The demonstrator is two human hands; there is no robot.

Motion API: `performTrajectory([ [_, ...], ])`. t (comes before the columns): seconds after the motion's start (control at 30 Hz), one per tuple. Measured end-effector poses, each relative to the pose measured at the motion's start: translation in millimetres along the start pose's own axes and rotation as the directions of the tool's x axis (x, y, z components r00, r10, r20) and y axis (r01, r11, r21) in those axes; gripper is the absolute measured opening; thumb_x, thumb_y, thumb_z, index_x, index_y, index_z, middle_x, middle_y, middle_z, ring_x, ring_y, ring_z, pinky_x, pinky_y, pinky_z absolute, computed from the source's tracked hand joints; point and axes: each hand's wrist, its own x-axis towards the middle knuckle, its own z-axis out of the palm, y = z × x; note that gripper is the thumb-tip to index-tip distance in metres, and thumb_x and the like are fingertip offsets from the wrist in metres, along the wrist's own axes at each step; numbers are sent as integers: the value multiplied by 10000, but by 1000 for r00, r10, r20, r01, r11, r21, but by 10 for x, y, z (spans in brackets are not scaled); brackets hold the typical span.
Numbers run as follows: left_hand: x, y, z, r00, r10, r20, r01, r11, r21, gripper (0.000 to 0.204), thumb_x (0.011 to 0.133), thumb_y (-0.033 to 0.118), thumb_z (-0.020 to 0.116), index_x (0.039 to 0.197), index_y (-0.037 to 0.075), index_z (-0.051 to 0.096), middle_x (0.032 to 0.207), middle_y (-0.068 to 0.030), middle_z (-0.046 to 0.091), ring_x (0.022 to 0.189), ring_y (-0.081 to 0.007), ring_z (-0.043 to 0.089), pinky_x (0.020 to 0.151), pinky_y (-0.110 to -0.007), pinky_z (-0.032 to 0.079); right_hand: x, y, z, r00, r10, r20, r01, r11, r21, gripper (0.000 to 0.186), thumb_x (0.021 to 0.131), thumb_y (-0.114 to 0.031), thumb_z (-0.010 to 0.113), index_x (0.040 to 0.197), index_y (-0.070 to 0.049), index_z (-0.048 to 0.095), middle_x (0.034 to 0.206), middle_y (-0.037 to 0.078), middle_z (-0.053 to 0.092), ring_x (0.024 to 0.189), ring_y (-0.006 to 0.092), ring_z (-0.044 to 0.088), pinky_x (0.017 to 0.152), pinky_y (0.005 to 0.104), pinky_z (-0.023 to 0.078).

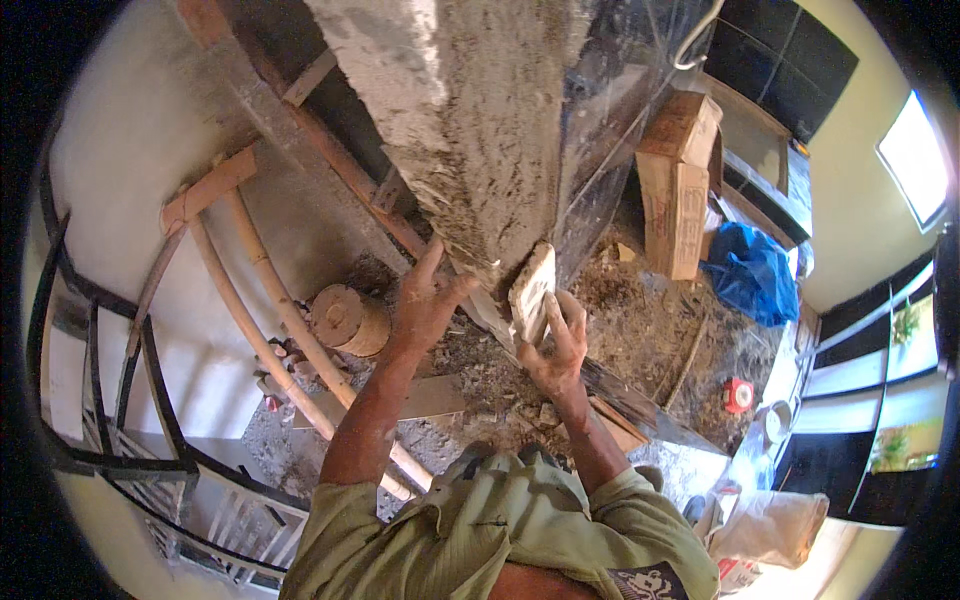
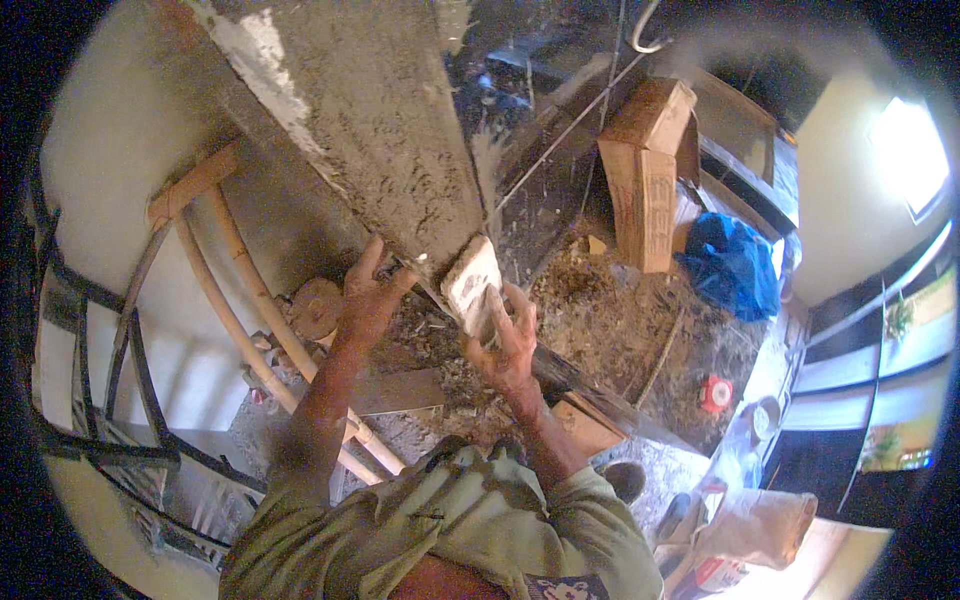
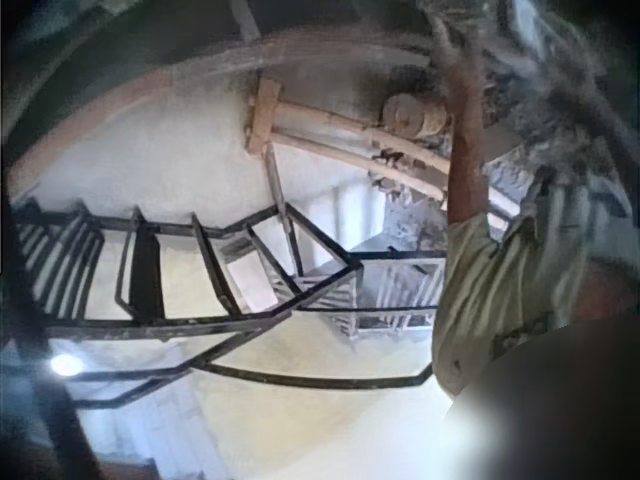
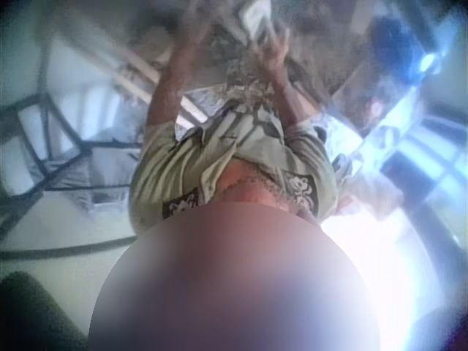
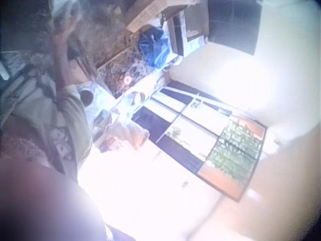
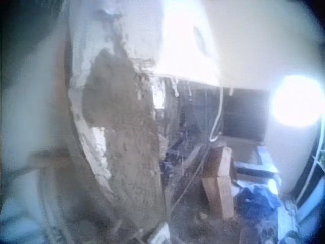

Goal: The person applies wet plaster to a masonry wall edge by hand and using a wooden float tool to smooth it, then mixes more plaster in a tub using a trowel.

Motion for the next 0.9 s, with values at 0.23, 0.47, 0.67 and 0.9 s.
performTrajectory([
  [0.23, 16, -35, 40, 1000, 2, 18, 1, 988, -155, 904, 844, 423, 736, 1441, -105, 309, 1465, -304, 359, 1394, -346, 330, 1119, -441, 313, 111, -272, -538, 779, 468, 416, -549, 189, 814, 616, 749, -210, 721, 1289, 19, 532, 1117, 107, 635, 996, 250, 633, 885, 407, 529],
  [0.47, 58, -194, 98, 997, 42, -72, -48, 994, -94, 733, 846, 211, 742, 1385, -130, 380, 1317, -204, 549, 1222, -228, 502, 1014, -335, 417, -75, -85, -567, 665, 546, 510, -245, -486, 839, 694, 746, -337, 694, 1333, -15, 515, 1248, 193, 614, 1051, 375, 636, 883, 513, 549],
  [0.67, 91, -372, 108, 999, 5, -34, -10, 989, -145, 633, 837, 224, 744, 1283, -128, 464, 1288, -197, 565, 1198, -241, 518, 1003, -347, 423, -86, -29, -517, 690, 476, 546, -179, -619, 765, 625, 805, -380, 643, 1320, -40, 542, 1252, 184, 615, 1070, 369, 630, 905, 523, 536],
  [0.9, -5, -186, 160, 997, -76, -21, 68, 964, -256, 541, 854, 190, 710, 1258, -102, 498, 1223, -152, 592, 1133, -220, 543, 975, -331, 428, -127, -80, -600, 688, 560, 462, -361, -290, 887, 716, 784, -454, 697, 1334, -37, 510, 1247, 153, 619, 1044, 331, 641, 905, 489, 540],
])
